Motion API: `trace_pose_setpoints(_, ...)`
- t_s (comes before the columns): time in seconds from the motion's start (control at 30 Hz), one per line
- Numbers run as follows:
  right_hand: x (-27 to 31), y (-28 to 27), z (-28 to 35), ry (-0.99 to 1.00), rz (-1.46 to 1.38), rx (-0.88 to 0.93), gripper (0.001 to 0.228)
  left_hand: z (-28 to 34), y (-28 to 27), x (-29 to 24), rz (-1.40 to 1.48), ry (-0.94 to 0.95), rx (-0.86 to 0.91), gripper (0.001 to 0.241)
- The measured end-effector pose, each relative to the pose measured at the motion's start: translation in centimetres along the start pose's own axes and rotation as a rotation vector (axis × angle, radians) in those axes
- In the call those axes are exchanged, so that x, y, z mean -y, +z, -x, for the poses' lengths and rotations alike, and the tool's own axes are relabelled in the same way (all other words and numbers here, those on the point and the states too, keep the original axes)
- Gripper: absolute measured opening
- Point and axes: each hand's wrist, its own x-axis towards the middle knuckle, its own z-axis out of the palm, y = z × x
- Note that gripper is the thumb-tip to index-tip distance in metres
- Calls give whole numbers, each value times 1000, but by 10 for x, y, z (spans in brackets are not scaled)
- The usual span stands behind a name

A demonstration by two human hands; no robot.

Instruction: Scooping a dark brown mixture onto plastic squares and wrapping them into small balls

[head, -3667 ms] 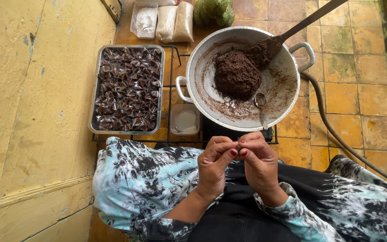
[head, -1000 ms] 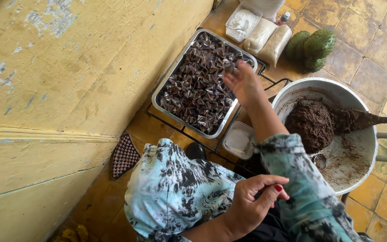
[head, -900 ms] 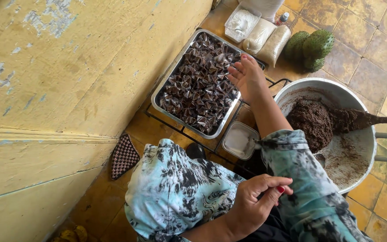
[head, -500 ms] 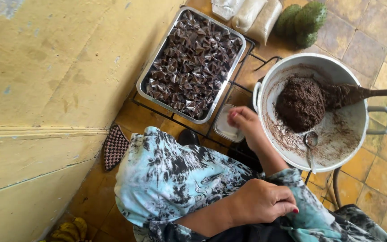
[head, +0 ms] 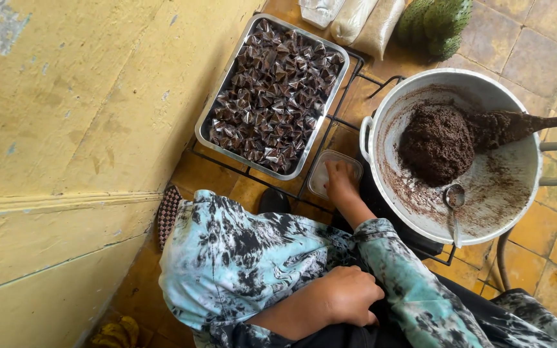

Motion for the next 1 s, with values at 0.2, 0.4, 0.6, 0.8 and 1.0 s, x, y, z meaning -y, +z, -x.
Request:
trace_pose_setpoints(0.2, 8, -13, 0, 53, 14, 94, 47, 2, -10, -4, 18, -19, 17, 50)
trace_pose_setpoints(0.4, 9, -16, 4, -6, -22, 19, 51, -4, -3, -2, -13, -25, -2, 49)
trace_pose_setpoints(0.6, 27, -57, 14, 197, -470, 96, 28, 4, -13, -7, 3, -17, 33, 52)
trace_pose_setpoints(0.8, 1, -11, 25, -321, 54, -250, 29, -2, -5, -8, -29, -33, 37, 52)
trace_pose_setpoints(1.0, 4, -30, 50, -267, -121, -210, 40, -9, -2, -15, -63, -77, 79, 50)
